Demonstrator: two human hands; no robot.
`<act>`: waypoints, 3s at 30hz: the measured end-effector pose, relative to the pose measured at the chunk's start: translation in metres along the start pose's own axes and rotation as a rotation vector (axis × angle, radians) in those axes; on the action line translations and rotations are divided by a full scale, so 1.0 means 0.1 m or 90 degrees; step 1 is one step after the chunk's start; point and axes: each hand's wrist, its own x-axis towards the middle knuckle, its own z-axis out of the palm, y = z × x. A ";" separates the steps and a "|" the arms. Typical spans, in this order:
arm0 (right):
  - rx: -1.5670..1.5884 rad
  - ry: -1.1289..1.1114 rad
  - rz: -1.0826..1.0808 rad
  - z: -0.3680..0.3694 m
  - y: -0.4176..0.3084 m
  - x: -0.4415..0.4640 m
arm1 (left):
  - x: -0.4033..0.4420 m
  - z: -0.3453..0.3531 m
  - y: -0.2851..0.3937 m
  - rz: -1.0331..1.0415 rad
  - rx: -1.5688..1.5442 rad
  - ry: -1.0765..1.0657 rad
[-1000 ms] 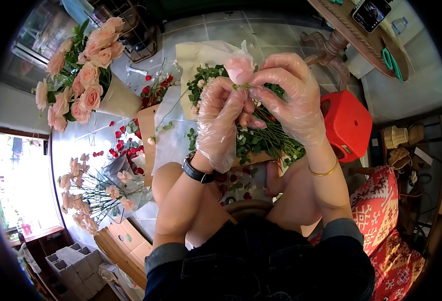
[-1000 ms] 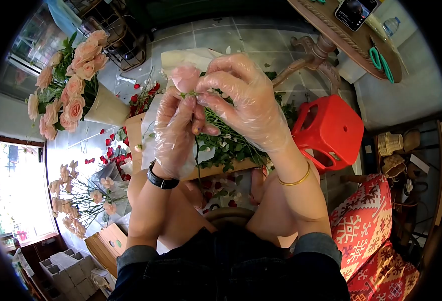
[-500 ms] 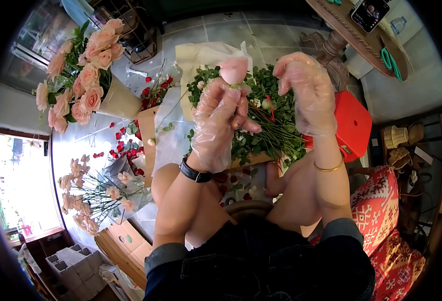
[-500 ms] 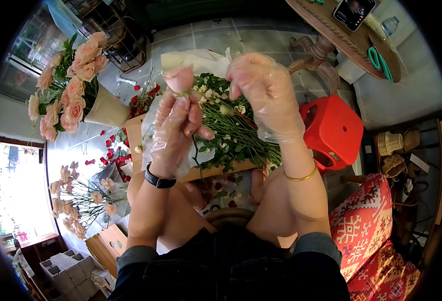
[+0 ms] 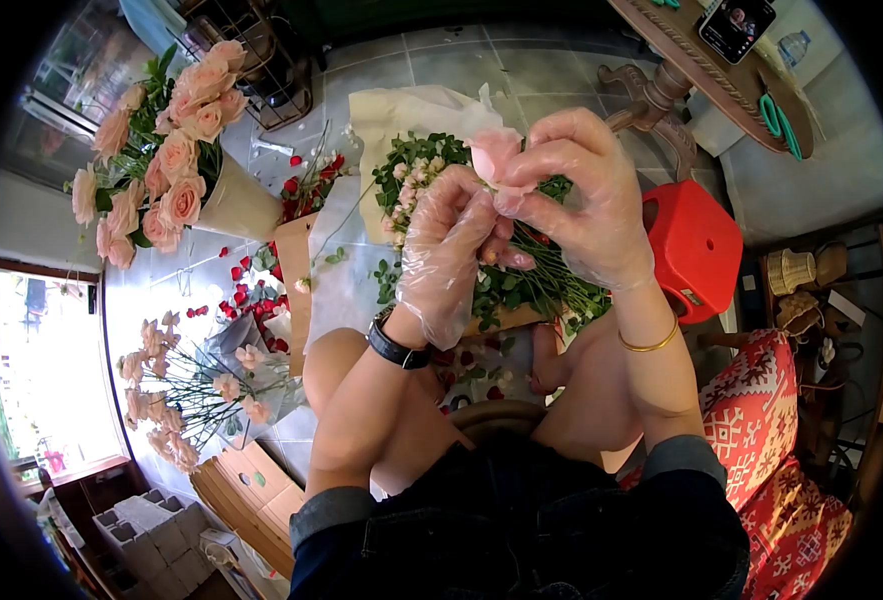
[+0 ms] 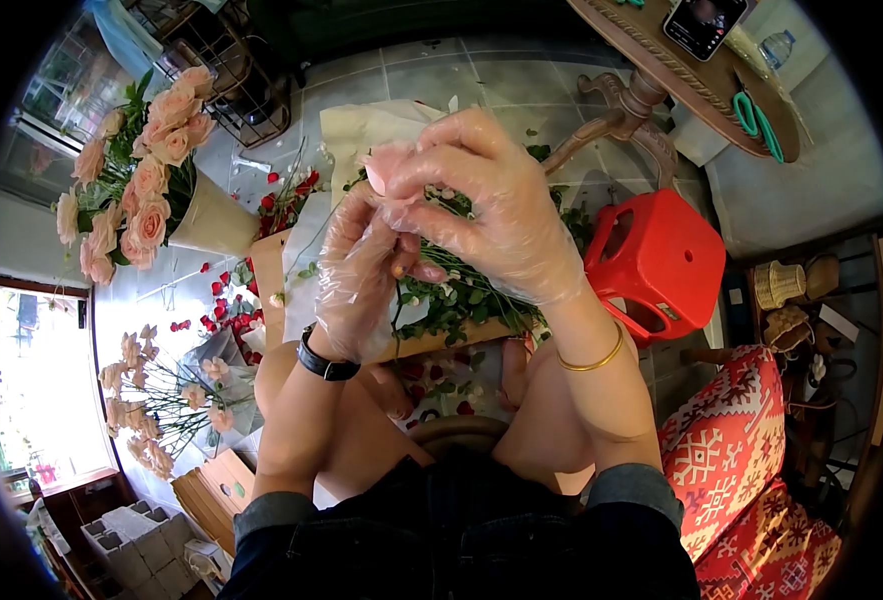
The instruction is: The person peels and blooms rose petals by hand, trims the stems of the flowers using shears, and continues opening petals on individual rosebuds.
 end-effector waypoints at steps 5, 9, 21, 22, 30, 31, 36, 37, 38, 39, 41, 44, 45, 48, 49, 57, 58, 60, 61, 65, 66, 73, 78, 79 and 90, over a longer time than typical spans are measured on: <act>0.028 -0.063 -0.058 -0.03 0.07 0.01 | -0.04 0.01 -0.01 0.002 -0.017 -0.006; 0.314 0.061 0.057 -0.13 0.12 -0.01 | -0.03 -0.02 0.04 0.007 -0.041 -0.044; 0.117 0.084 0.191 -0.10 0.11 -0.01 | -0.11 -0.03 0.18 0.117 -0.206 -0.068; 0.151 0.080 0.206 -0.08 0.11 -0.01 | -0.09 -0.06 0.21 0.120 -0.201 -0.066; 0.334 -0.012 0.248 -0.02 -0.04 -0.03 | -0.12 -0.09 0.02 0.238 -0.036 -0.032; 0.354 -0.040 0.240 -0.03 -0.07 -0.03 | -0.11 -0.13 -0.11 0.330 0.079 -0.024; 0.374 -0.102 0.122 -0.09 -0.08 -0.04 | -0.18 -0.06 -0.19 0.382 0.229 -0.037; 0.367 -0.112 0.092 -0.10 -0.09 -0.03 | -0.18 -0.03 -0.16 0.398 0.239 -0.048; 0.361 -0.123 0.063 -0.11 -0.10 -0.02 | -0.16 -0.03 -0.15 0.457 0.260 -0.048; 0.353 -0.132 0.062 -0.13 -0.09 -0.02 | -0.15 -0.03 -0.14 0.487 0.271 -0.047; 0.327 -0.134 0.070 -0.14 -0.12 -0.03 | -0.12 -0.07 -0.14 0.496 0.289 -0.041; 0.273 -0.132 0.052 -0.12 -0.10 -0.03 | -0.10 -0.17 -0.16 0.471 0.319 -0.025; 0.245 -0.127 0.026 -0.10 -0.10 -0.03 | -0.08 -0.20 -0.16 0.438 0.314 -0.025; 0.149 -0.134 0.018 -0.09 -0.16 -0.02 | -0.02 -0.27 -0.18 0.376 0.281 -0.023; 0.151 -0.134 0.019 -0.08 -0.16 -0.02 | 0.00 -0.27 -0.17 0.416 0.301 -0.034; 0.155 -0.064 0.031 -0.02 -0.13 -0.04 | 0.00 -0.32 -0.18 0.430 0.313 -0.034; 0.155 -0.064 0.032 -0.01 -0.12 -0.05 | 0.01 -0.33 -0.19 0.440 0.316 -0.039; 0.175 -0.031 0.052 0.01 -0.09 -0.07 | 0.01 -0.34 -0.19 0.449 0.319 -0.043; 0.175 -0.031 0.053 0.00 -0.09 -0.07 | 0.01 -0.33 -0.19 0.454 0.323 -0.045; 0.237 -0.089 0.143 -0.02 -0.09 -0.08 | 0.04 -0.37 -0.17 0.487 0.416 -0.081; 0.296 -0.130 0.184 -0.02 -0.09 -0.08 | 0.04 -0.38 -0.17 0.487 0.416 -0.081; 0.441 -0.208 0.424 -0.06 -0.17 -0.05 | 0.06 -0.44 -0.14 0.473 0.473 -0.064; 0.478 -0.221 0.421 -0.04 -0.16 -0.07 | 0.06 -0.41 -0.13 0.518 0.435 -0.069; 0.478 -0.221 0.421 -0.04 -0.15 -0.07 | 0.03 -0.41 -0.12 0.494 0.442 -0.055; 0.569 -0.226 0.413 0.01 -0.08 -0.11 | -0.14 -0.21 -0.11 0.282 0.069 0.008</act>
